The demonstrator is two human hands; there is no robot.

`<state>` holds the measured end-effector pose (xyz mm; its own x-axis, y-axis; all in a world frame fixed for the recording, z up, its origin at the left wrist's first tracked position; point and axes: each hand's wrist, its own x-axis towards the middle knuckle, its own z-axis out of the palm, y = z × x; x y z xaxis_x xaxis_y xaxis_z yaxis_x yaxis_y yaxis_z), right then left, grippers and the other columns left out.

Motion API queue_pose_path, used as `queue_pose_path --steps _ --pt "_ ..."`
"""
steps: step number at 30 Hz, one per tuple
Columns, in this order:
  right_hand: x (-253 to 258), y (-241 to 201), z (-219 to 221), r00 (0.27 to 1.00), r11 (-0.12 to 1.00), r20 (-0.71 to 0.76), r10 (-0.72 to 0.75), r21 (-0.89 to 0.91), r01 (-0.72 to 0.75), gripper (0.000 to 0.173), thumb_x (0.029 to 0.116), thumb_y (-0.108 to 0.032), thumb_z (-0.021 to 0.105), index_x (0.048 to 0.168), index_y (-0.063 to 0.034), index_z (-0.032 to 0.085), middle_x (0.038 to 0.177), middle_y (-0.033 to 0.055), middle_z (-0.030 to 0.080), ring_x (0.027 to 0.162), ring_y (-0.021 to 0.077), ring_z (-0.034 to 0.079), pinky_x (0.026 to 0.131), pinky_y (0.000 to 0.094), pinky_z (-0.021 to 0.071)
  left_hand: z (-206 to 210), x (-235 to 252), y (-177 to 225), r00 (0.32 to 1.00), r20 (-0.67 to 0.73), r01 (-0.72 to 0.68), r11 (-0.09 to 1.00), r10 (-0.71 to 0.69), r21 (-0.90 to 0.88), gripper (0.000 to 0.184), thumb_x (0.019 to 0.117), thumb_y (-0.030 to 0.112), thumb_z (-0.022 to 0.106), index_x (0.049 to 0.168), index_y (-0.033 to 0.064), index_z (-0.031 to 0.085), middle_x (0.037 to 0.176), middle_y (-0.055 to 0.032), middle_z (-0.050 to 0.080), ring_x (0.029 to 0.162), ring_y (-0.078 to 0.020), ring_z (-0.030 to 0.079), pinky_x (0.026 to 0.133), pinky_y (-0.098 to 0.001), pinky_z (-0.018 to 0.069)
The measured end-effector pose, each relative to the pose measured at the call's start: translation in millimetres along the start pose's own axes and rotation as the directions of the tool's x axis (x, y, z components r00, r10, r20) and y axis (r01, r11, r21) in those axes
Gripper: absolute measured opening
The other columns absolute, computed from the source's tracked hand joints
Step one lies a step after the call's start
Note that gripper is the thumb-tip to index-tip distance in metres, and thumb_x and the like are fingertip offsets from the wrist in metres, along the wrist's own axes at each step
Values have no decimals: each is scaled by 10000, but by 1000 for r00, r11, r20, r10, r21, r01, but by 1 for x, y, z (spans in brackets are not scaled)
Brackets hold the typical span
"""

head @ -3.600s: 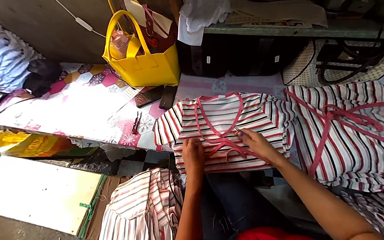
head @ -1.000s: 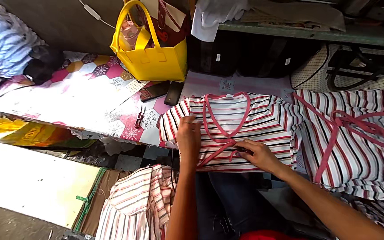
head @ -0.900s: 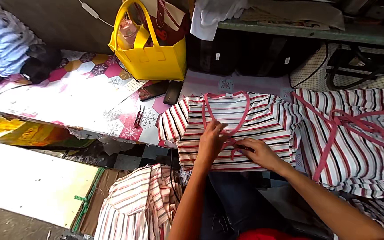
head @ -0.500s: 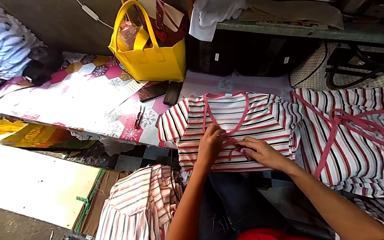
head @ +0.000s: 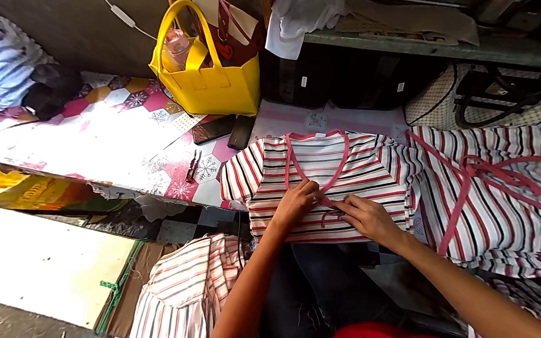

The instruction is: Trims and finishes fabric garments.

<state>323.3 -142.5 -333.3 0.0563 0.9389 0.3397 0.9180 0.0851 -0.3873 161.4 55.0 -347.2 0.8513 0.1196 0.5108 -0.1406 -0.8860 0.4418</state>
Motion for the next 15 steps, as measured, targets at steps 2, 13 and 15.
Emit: queue_pose_path --steps 2,13,15 --pt "-2 1 1 1000 999 -3 -26 -43 26 308 1032 -271 562 1253 -148 738 952 123 692 821 265 688 700 386 574 -1 -1 -3 1000 28 6 1000 -7 3 148 993 16 577 997 5 724 1050 -158 700 982 -286 699 847 -376 585" --pt "24 -10 -29 988 979 6 154 132 -153 294 1001 -224 610 1219 -86 751 1071 136 722 930 265 710 808 424 590 -17 -18 30 916 -179 315 921 -358 -231 142 973 14 532 968 -57 654 1028 -200 664 987 -239 665 901 -310 540" --pt "33 -11 -36 984 979 -30 177 111 -173 291 1010 -229 602 1211 -77 748 1071 137 720 926 260 711 811 415 591 -31 -25 42 900 -122 357 869 -418 -344 163 989 30 542 996 -65 674 962 -156 680 898 -166 667 849 -281 546"
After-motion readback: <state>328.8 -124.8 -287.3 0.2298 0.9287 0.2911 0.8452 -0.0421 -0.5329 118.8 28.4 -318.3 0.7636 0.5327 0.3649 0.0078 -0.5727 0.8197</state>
